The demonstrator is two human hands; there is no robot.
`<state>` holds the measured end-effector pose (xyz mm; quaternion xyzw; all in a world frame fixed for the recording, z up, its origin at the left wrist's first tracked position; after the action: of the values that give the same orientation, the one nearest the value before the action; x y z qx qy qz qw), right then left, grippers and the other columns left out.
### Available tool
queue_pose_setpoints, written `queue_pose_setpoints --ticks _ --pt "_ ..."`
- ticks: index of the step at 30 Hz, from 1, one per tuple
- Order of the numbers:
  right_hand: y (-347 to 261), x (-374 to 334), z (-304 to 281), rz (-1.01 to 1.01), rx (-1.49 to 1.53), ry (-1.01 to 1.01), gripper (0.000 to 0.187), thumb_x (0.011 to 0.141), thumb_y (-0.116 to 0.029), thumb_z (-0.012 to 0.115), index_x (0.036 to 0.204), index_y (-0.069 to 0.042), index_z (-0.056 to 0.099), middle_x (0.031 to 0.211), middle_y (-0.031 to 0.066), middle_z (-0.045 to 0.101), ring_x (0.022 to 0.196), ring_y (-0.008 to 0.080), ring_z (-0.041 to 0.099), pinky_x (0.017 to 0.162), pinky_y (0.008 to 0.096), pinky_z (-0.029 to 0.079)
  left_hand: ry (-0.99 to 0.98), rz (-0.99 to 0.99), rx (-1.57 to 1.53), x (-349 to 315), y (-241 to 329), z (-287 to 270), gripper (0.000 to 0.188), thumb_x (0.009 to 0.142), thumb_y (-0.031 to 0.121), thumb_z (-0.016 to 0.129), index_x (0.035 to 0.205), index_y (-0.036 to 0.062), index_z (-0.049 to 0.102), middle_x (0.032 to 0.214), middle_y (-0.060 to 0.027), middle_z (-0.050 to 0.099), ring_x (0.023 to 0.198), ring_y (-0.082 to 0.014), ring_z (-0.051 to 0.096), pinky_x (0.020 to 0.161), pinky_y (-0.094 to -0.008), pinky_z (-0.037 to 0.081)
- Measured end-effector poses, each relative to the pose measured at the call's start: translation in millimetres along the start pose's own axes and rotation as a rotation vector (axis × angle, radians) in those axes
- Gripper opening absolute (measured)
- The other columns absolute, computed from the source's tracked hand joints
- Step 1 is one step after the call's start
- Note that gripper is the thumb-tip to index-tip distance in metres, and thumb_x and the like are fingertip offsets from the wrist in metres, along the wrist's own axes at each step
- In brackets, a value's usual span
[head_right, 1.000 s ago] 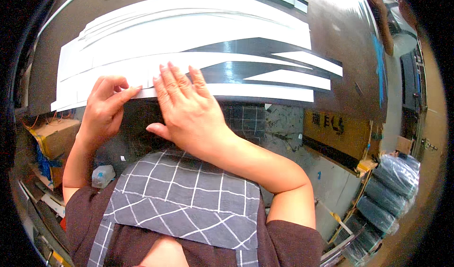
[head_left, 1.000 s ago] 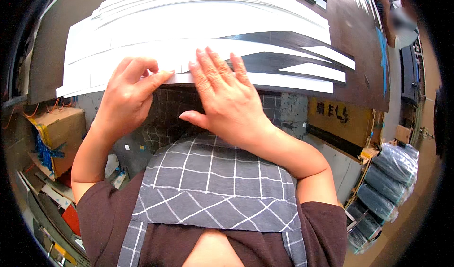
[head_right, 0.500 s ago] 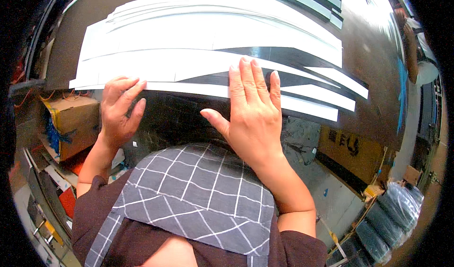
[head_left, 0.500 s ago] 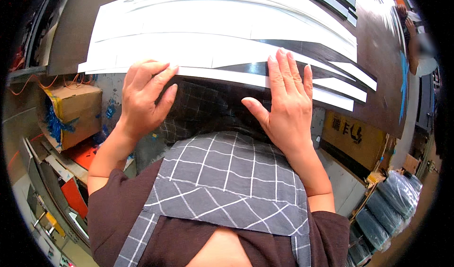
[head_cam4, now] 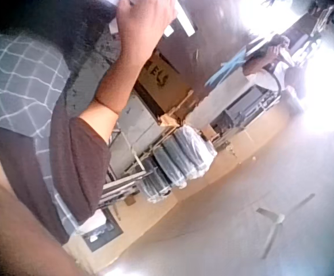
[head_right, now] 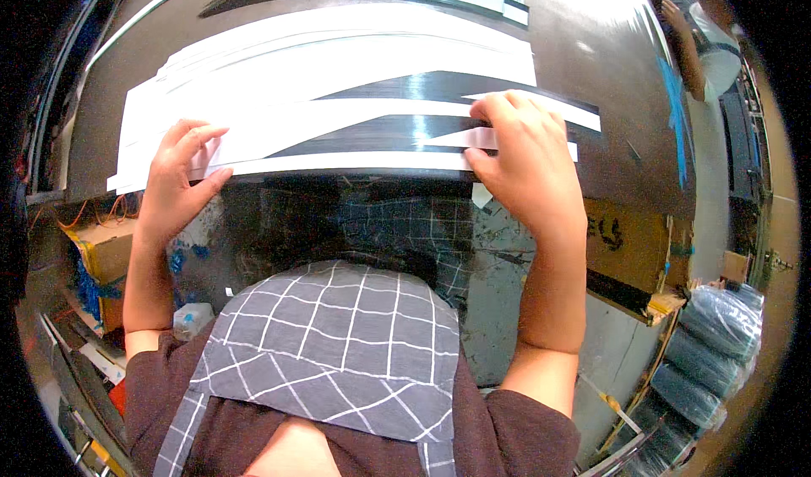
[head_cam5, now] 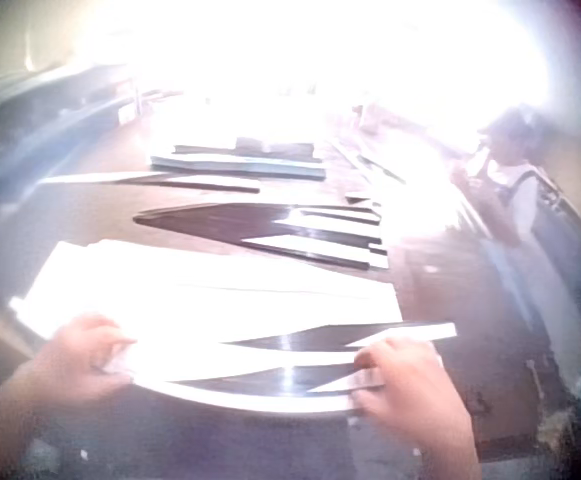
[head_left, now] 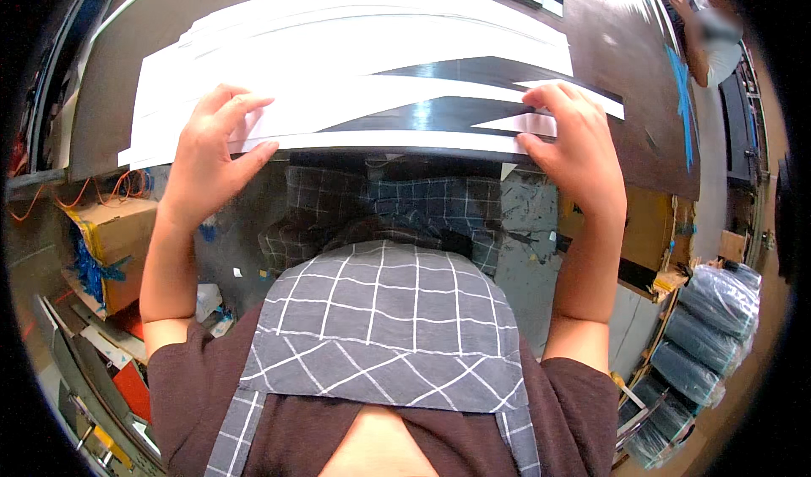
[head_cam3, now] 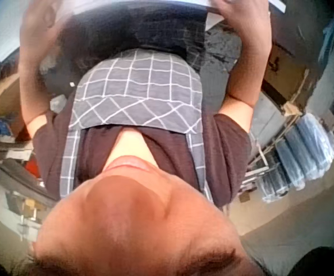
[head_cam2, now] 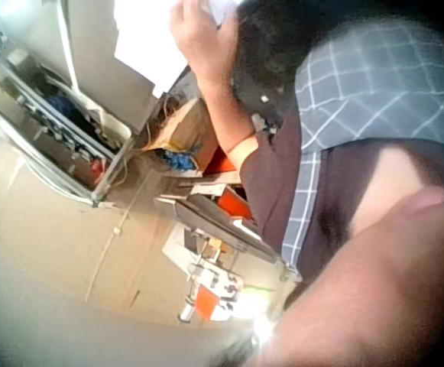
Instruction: The person aligns and stacks multiple white paper strips on a workbench. They carefully position the strips to form a layered pattern, occasionally adjusting the alignment by hand. The person also handles blue tape and other paper pieces during the process.
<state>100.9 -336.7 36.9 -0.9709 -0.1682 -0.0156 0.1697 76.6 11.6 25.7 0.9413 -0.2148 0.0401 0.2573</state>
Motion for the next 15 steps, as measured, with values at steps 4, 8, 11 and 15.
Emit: queue_pose_setpoints --ticks 4,8,11,15 --pt "0.1 23.7 5.1 -0.08 -0.063 -0.061 0.021 0.076 -0.01 0.074 0.095 -0.005 0.066 0.097 0.0118 0.063 0.101 0.0314 0.06 0.093 0.0413 0.044 -0.111 0.016 0.117 22.2 -9.8 0.3 0.046 0.073 0.008 0.079 0.118 0.0044 0.068 0.112 -0.0133 0.061 0.104 -0.0303 0.059 0.093 -0.0391 0.048" --pt "26.1 35.7 3.6 -0.066 -0.025 -0.108 0.017 0.078 -0.014 0.072 0.092 -0.005 0.066 0.097 0.013 0.064 0.103 0.0331 0.06 0.092 0.0435 0.045 -0.05 0.069 0.174 37.6 -10.1 5.2 0.042 0.074 0.014 0.079 0.114 0.0053 0.07 0.112 -0.014 0.062 0.108 -0.0313 0.059 0.095 -0.0411 0.047" --pt "48.8 51.5 -0.3 0.01 -0.079 -0.151 0.021 0.081 -0.016 0.071 0.099 -0.005 0.067 0.102 0.0141 0.065 0.105 0.0337 0.06 0.095 0.0434 0.046 0.024 0.123 0.186 55.9 -5.2 10.4 0.038 0.08 0.02 0.077 0.114 0.0046 0.07 0.115 -0.0144 0.063 0.112 -0.0314 0.059 0.096 -0.0415 0.049" --pt "59.1 59.0 -4.6 0.098 -0.065 -0.101 0.033 0.081 -0.017 0.073 0.112 -0.007 0.066 0.113 0.0145 0.064 0.114 0.0335 0.059 0.102 0.0424 0.045 -0.016 0.109 0.112 76.6 0.7 16.9 0.043 0.082 0.02 0.077 0.121 0.0037 0.068 0.119 -0.015 0.063 0.115 -0.0327 0.06 0.099 -0.0432 0.049"
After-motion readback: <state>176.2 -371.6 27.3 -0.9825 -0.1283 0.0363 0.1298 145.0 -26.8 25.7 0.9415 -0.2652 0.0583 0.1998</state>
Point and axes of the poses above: each hand's wrist, its own x-axis towards the middle knuckle, its own z-axis out of the palm, y = z × x, the point moved 7 cm from there along x, towards the middle knuckle
